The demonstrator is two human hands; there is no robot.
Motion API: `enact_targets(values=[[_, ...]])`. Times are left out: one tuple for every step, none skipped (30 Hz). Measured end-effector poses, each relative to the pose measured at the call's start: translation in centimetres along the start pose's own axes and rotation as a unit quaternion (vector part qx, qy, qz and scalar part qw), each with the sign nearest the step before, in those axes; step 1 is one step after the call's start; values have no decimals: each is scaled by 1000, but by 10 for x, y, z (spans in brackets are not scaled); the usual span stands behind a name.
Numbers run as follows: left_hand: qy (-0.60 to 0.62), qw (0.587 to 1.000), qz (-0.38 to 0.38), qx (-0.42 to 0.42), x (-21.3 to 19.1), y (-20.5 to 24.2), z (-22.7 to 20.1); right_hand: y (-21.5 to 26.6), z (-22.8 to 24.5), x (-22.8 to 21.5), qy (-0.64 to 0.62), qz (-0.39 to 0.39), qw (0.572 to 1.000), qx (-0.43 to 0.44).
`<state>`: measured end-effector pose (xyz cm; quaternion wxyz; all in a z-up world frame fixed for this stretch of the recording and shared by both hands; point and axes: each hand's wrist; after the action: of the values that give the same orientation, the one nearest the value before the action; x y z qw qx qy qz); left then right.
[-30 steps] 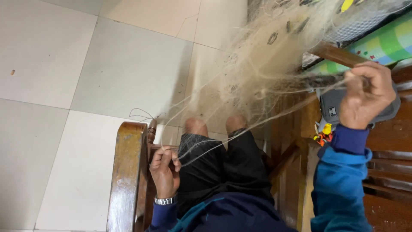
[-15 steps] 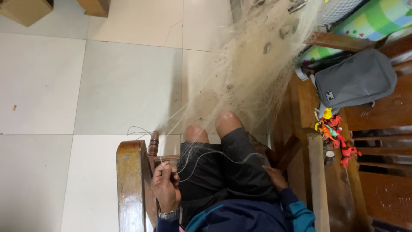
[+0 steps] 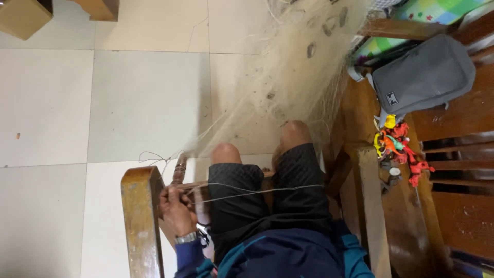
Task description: Repairing a fishing net using a shuttle and scissors
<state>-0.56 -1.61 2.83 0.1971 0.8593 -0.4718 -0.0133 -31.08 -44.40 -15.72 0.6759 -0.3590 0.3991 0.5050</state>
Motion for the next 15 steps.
enact_targets(values=[[-3,1000,-2,3,0,-7,2,3,3,-1,10,-24,1000,-11],[18,999,-31,-8,-1,-14,1,8,10,-1,17,-47,999,-17],[39,997,-61,-19,0,-22,0,11,17,0,24,-71,997,-22],[35,998,-58,-15,6,-19,-1,14,21,-1,33,-98,994,-29],[45,998,-30,14,12,-16,-2,16,25,0,44,-124,991,-35],[51,998,-7,41,12,-11,-4,23,32,-1,51,-144,987,-41],[41,998,-10,43,13,-2,-7,36,28,7,58,-163,984,-47],[8,999,-20,47,21,4,-10,39,21,18,66,-188,978,-54],[-25,998,-29,52,30,9,-12,41,14,30,74,-214,972,-62],[-33,998,-31,52,24,8,-11,53,11,32,84,-233,967,-66],[-16,998,-41,43,18,6,-11,64,8,35,94,-252,960,-71],[10,998,-53,41,19,0,-10,57,-3,42,102,-279,951,-83],[11,997,-57,49,23,-3,-10,51,-13,54,110,-305,941,-95],[-9,998,-46,52,21,-2,-11,47,-23,63,114,-328,932,-109],[-30,997,-36,55,19,-1,-11,44,-35,72,118,-350,921,-123]])
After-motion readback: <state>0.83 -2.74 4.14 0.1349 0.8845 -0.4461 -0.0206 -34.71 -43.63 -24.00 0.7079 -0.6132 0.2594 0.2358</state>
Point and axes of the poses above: each hand's wrist, its own y-axis away from the middle knuckle, its own x-axis out of the palm, z = x × y, and after that the axes turned 9 degrees about x, right-handed
